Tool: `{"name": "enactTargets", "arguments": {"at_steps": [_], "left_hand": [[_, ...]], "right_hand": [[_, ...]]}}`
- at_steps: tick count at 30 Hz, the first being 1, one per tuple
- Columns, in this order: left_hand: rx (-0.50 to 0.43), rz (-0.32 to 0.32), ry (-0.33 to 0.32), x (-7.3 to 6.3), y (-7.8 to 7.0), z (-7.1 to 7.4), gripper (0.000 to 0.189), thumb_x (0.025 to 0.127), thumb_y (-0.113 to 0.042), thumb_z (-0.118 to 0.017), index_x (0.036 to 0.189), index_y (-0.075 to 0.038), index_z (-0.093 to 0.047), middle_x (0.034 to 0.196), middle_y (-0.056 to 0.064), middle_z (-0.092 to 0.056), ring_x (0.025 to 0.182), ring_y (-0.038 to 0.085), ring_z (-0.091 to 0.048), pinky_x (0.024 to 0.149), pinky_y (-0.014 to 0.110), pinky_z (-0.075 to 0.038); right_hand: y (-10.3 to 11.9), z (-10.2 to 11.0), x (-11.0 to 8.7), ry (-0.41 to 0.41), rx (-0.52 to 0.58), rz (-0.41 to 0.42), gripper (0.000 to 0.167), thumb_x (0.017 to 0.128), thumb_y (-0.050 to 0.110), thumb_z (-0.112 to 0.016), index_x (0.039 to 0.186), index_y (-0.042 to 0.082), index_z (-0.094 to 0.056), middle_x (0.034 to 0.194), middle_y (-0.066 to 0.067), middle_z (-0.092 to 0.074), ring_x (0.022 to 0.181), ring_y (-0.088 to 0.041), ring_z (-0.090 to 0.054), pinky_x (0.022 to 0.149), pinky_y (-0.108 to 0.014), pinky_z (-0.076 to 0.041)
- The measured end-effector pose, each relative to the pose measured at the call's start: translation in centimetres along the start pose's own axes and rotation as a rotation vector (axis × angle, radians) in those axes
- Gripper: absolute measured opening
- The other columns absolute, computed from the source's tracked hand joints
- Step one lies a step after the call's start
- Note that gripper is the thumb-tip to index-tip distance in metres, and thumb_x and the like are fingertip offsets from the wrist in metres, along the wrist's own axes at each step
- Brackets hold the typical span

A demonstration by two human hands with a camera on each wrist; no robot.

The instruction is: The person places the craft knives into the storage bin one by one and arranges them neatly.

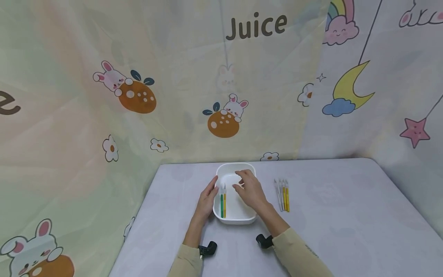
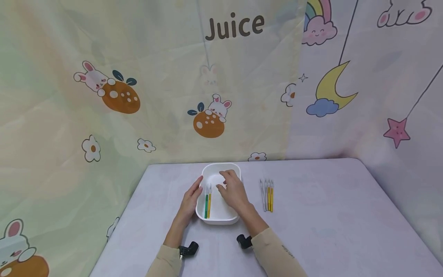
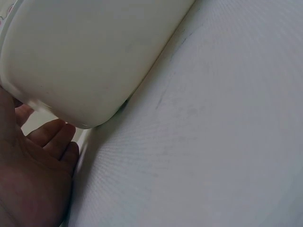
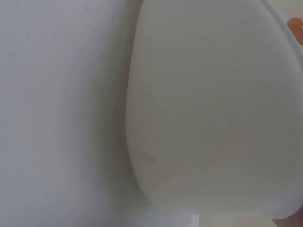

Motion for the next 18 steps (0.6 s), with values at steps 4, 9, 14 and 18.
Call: {"name": "enactTargets", "arguments": {"at_steps": [4, 9, 14, 18], "left_hand": [[0.004, -0.003, 0.000, 0.1, 0.2, 0.0, 0.047, 0.112, -0.028, -0.044, 0.158, -0.034, -0.044, 0.168, -0.011, -0.036, 0.160, 0.017, -0.025, 0.131, 0.050, -0.019], [0.006, -0.002, -0.001, 0.2, 0.4, 0.0, 0.047, 0.112, -0.028, -0.044, 0.158, -0.036, -0.044, 0.167, -0.013, -0.036, 0.160, 0.016, -0.024, 0.131, 0.049, -0.019], [0.008, -0.008, -0.006, 0.2, 0.4, 0.0, 0.047, 0.112, -0.028, -0.045, 0.158, -0.035, -0.045, 0.167, -0.012, -0.037, 0.160, 0.017, -0.025, 0.131, 0.050, -0.019], [0.005, -0.006, -0.005, 0.2, 0.3, 0.0, 0.047, 0.112, -0.028, -0.045, 0.158, -0.034, -0.044, 0.167, -0.012, -0.037, 0.160, 0.016, -0.025, 0.131, 0.049, -0.019]], "right_hand": [[-0.6, 0.3, 0.1, -0.018, 0.007, -0.009, 0.052, 0.092, 0.015, -0.080, 0.140, 0.008, -0.063, 0.133, -0.012, -0.061, 0.102, -0.027, -0.071, 0.085, -0.038, -0.063], [-1.3, 0.7, 0.0, -0.034, 0.028, -0.035, 0.051, 0.094, 0.017, -0.079, 0.141, 0.009, -0.062, 0.137, -0.011, -0.060, 0.106, -0.028, -0.070, 0.087, -0.040, -0.063], [-1.8, 1.3, -0.1, -0.058, 0.058, -0.052, 0.050, 0.094, 0.017, -0.078, 0.141, 0.009, -0.063, 0.138, -0.011, -0.059, 0.109, -0.028, -0.069, 0.089, -0.041, -0.062], [-2.4, 1.9, -0.2, -0.087, 0.072, -0.047, 0.049, 0.093, 0.015, -0.079, 0.139, 0.008, -0.063, 0.137, -0.012, -0.059, 0.110, -0.029, -0.068, 0.090, -0.042, -0.062]]}}
Point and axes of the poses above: each hand's wrist, its own x-axis towards the middle knuckle, its own z-axis out of the back of the hand, y = z × x, the point moved 7 cm from there along x, towards the middle knuckle
